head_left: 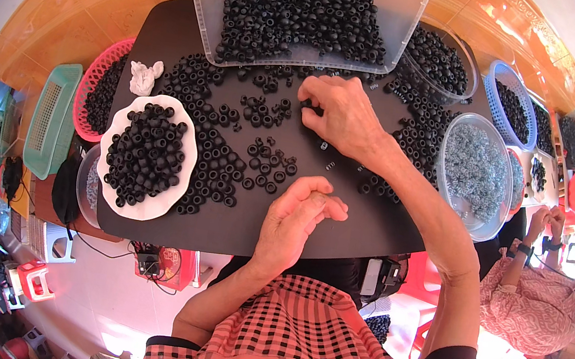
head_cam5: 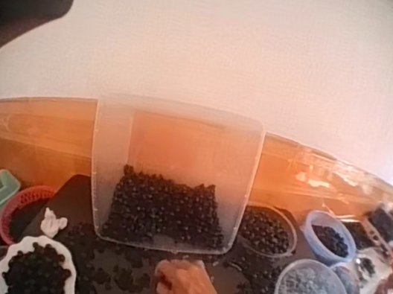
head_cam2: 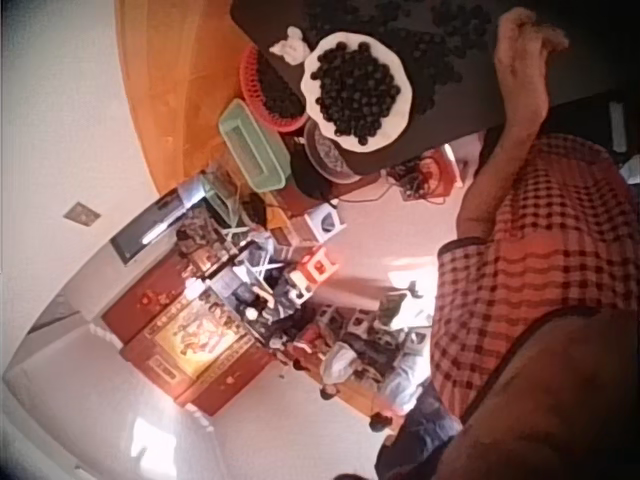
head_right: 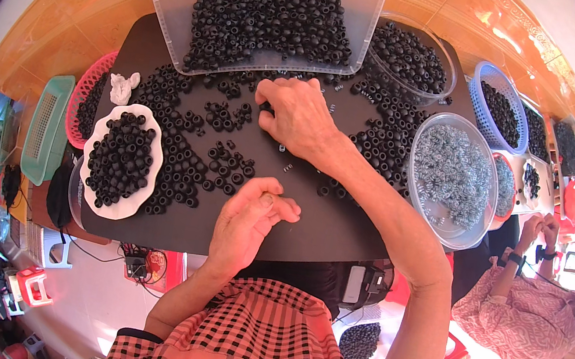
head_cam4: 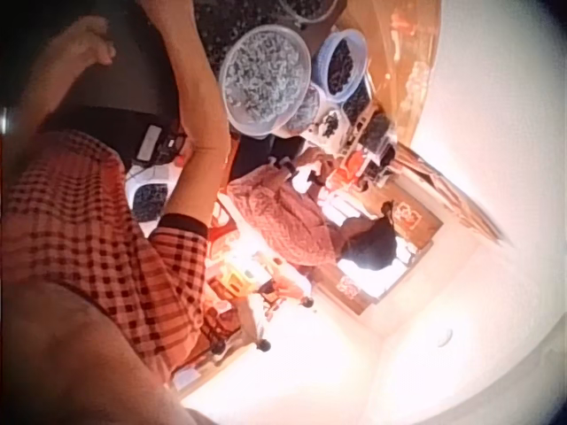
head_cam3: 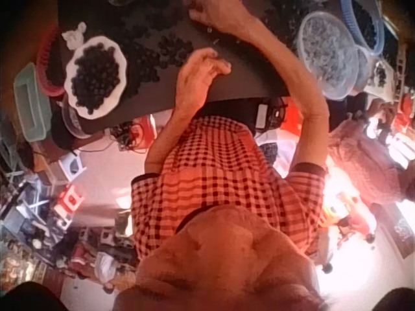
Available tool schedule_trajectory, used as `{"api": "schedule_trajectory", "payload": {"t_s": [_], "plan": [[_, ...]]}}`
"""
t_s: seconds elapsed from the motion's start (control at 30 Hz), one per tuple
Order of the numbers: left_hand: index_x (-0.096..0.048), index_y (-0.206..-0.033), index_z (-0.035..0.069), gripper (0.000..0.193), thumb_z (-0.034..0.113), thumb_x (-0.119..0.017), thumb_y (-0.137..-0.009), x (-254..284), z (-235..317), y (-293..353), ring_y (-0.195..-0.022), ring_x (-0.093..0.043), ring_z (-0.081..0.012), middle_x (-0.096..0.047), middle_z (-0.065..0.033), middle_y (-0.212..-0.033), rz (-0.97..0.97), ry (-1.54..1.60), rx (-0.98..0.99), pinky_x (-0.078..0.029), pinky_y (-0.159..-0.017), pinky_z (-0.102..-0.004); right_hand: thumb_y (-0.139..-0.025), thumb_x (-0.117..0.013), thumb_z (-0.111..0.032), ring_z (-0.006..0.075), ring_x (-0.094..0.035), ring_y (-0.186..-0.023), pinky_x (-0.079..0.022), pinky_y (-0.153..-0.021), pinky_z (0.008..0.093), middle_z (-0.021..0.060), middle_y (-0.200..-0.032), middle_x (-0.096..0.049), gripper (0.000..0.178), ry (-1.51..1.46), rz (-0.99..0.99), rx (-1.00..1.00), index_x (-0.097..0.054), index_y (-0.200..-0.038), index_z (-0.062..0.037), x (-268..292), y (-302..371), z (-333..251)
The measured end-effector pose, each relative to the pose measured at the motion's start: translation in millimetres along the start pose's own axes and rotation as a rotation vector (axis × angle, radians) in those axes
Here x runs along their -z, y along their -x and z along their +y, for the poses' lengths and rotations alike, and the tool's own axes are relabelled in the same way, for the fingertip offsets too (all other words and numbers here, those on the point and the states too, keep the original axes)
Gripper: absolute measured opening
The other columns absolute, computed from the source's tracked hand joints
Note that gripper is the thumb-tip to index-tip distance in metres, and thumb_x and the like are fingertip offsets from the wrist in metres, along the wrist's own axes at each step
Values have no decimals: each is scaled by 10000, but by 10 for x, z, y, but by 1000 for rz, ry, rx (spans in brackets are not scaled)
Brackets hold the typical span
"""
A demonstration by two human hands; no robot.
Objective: Assembling small black plastic rings with small silver metallic components by hand at a workbench.
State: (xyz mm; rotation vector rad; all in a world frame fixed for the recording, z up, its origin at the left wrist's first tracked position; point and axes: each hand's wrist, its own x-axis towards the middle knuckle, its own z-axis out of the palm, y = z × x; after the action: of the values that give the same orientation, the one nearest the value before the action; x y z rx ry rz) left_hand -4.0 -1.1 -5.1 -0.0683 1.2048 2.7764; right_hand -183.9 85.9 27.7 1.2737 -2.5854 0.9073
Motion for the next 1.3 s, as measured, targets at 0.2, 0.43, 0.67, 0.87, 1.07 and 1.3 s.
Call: {"api": "schedule_trajectory", "payload": {"t_s": [0.2, 0.43, 0.67, 0.87, 1.07, 1.3], "plan": [[-505, -1180, -4, 261, 181, -417, -1018, 50, 5, -27, -1054, -610, -238, -669, -161, -964, 45, 164, -10, -455, -966, -403, -718, -695, -56, 215, -604, -753, -491, -673, 339, 51, -795, -639, 176, -368, 134, -19, -616, -875, -49, 247, 462, -417], [-538, -1203, -22, 267, 157, -489, -1011, 111, 95, -81, -1032, -622, -195, -633, -115, -1079, 32, 205, -55, -474, -949, -337, -712, -715, -3, 185, -590, -799, -484, -736, 303, 34, -922, -652, 242, -471, 207, 21, -642, -932, -71, 142, 936, -549], [-577, -1161, 5, 195, 81, -522, -990, 51, 66, -30, -1012, -636, -195, -643, -94, -1054, 53, 145, -87, -502, -911, -349, -710, -721, 38, 172, -594, -807, -486, -746, 309, 41, -962, -649, 314, -568, 355, -103, -675, -1004, -62, 97, 1140, -578], [-564, -1197, -10, 241, 79, -512, -979, 112, -2, 23, -1057, -607, -193, -627, -120, -1102, 69, 28, -79, -472, -967, -348, -682, -728, 38, 198, -575, -799, -480, -745, 317, 38, -957, -631, 338, -434, 306, -20, -693, -1000, -71, 64, 1195, -594], [-580, -1161, -30, 217, 88, -521, -989, -12, 119, 28, -1028, -623, -187, -638, -114, -1118, 43, -23, 44, -506, -896, -347, -710, -731, -21, 230, -572, -808, -472, -776, 357, 26, -944, -636, 294, -336, 288, 51, -698, -996, -81, 118, 1150, -554], [-531, -1113, -32, 240, 172, -463, -1005, 94, 70, 19, -972, -622, -275, -678, -184, -892, 51, 75, -52, -485, -846, -388, -778, -694, -104, 220, -566, -771, -393, -724, 374, 7, -799, -639, 187, -113, 182, -10, -680, -964, -105, 253, 746, -224]]}}
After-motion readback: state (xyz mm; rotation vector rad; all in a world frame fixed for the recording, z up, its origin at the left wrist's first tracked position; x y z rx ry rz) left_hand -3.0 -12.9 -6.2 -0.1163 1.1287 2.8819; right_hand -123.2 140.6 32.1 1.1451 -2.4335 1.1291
